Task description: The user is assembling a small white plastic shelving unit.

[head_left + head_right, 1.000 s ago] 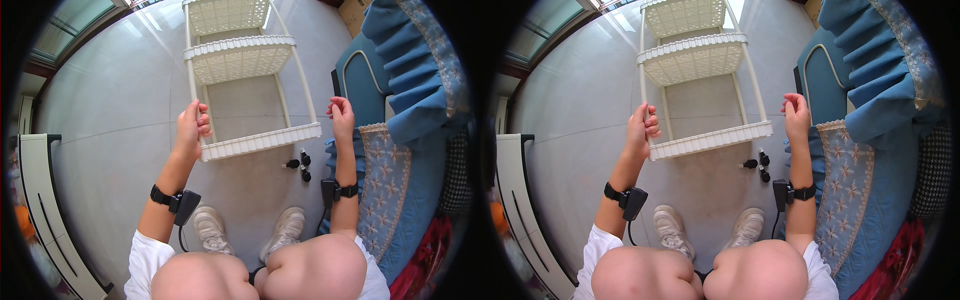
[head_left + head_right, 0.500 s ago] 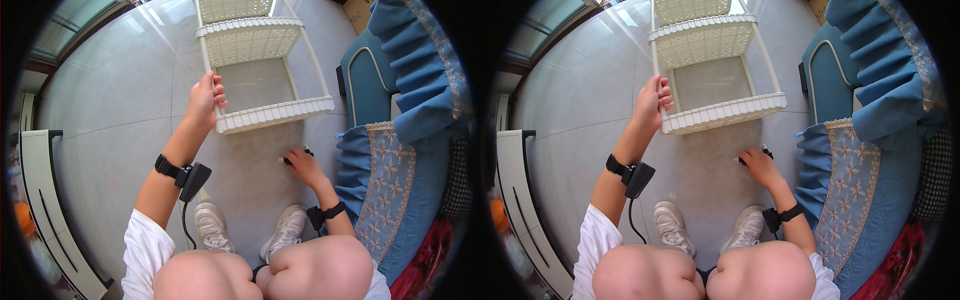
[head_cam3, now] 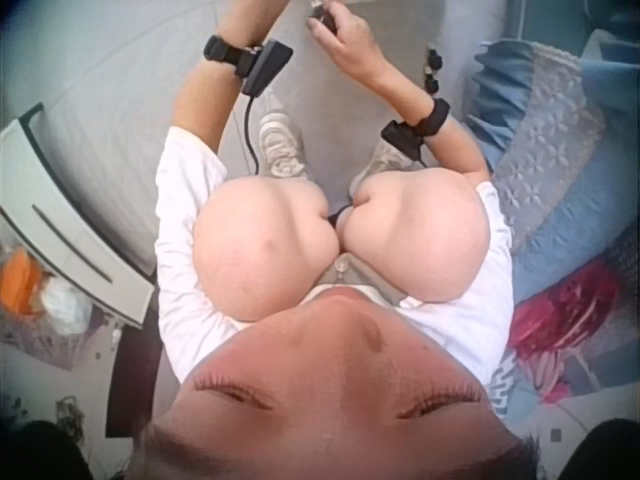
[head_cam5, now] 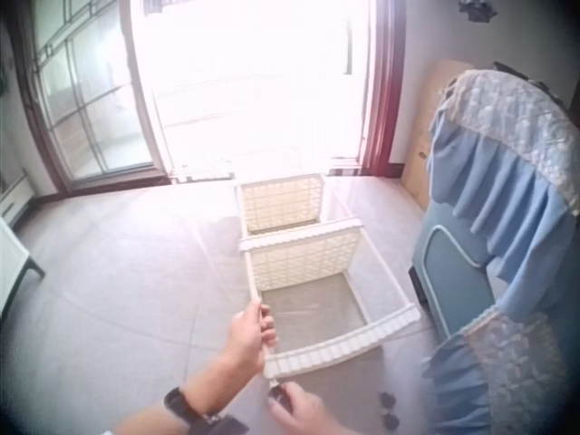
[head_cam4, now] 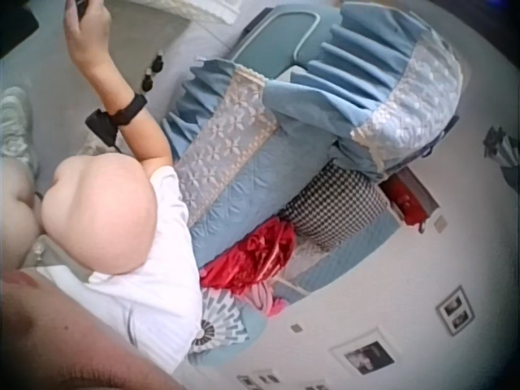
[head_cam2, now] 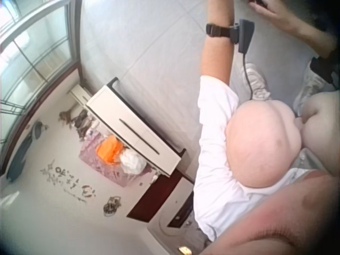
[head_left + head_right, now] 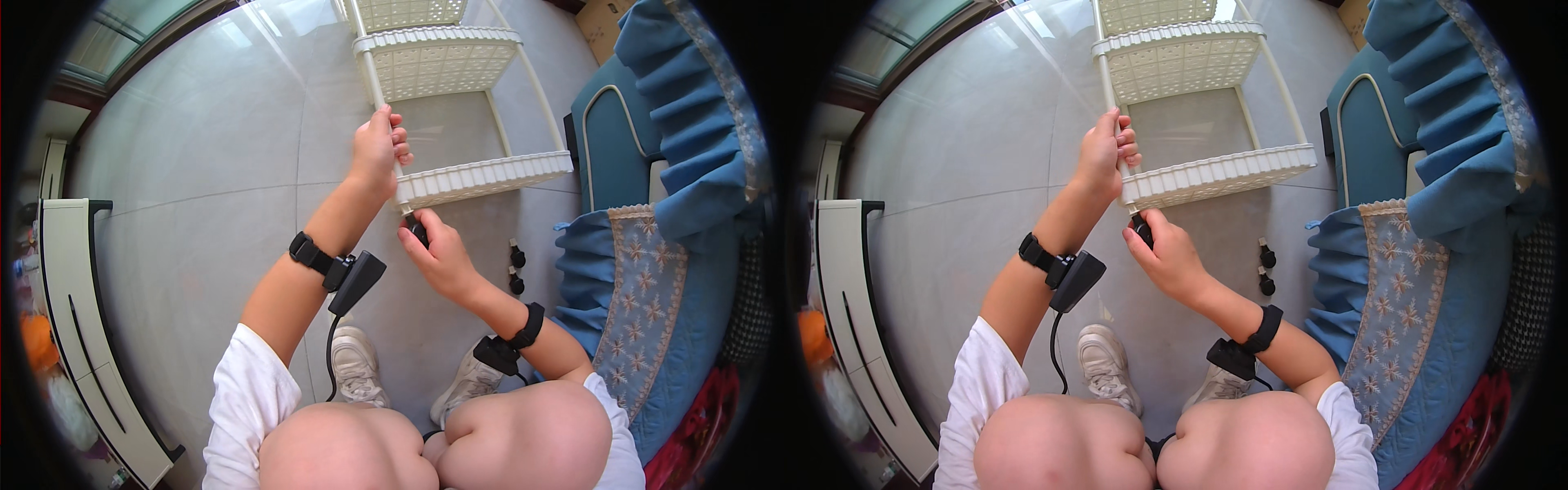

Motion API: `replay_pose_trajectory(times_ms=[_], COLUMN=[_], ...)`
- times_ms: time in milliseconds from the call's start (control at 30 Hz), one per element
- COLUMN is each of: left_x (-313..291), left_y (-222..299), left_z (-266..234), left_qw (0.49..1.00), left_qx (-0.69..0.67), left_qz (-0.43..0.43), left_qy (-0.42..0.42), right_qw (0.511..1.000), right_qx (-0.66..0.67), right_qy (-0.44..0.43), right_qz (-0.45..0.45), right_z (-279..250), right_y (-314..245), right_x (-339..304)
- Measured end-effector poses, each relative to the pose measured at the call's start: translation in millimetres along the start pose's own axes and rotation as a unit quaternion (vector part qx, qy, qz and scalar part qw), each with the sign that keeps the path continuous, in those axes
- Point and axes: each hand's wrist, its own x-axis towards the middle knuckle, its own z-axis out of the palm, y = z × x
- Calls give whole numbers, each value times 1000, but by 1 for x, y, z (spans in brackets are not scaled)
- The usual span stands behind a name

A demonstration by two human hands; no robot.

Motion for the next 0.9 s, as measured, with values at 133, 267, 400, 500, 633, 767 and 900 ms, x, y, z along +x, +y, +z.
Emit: replay_pose_trajectory(times_ms=[133,267,400,500,633,767,900], left_x=[-1,0,0,2,6,6,4], left_y=[-1,-2,1,2,4,0,-2], left_z=[-4,1,2,2,-2,1,3], left_qw=[1000,1000,1000,1000,1000,1000,1000], left_qx=[11,-4,-6,-7,-4,-6,-6], left_qz=[2,-5,-8,-10,-16,-23,-24], left_qy=[5,5,10,11,7,6,9], right_qw=[997,984,945,939,876,847,826], right_qx=[19,175,317,333,457,507,535], right_qy=[58,23,3,9,-54,-78,-75], right_qz=[-53,33,81,91,146,140,162], right_z=[17,22,26,27,20,13,11], right_y=[6,13,5,2,-1,10,9], right_x=[0,6,7,12,15,17,18])
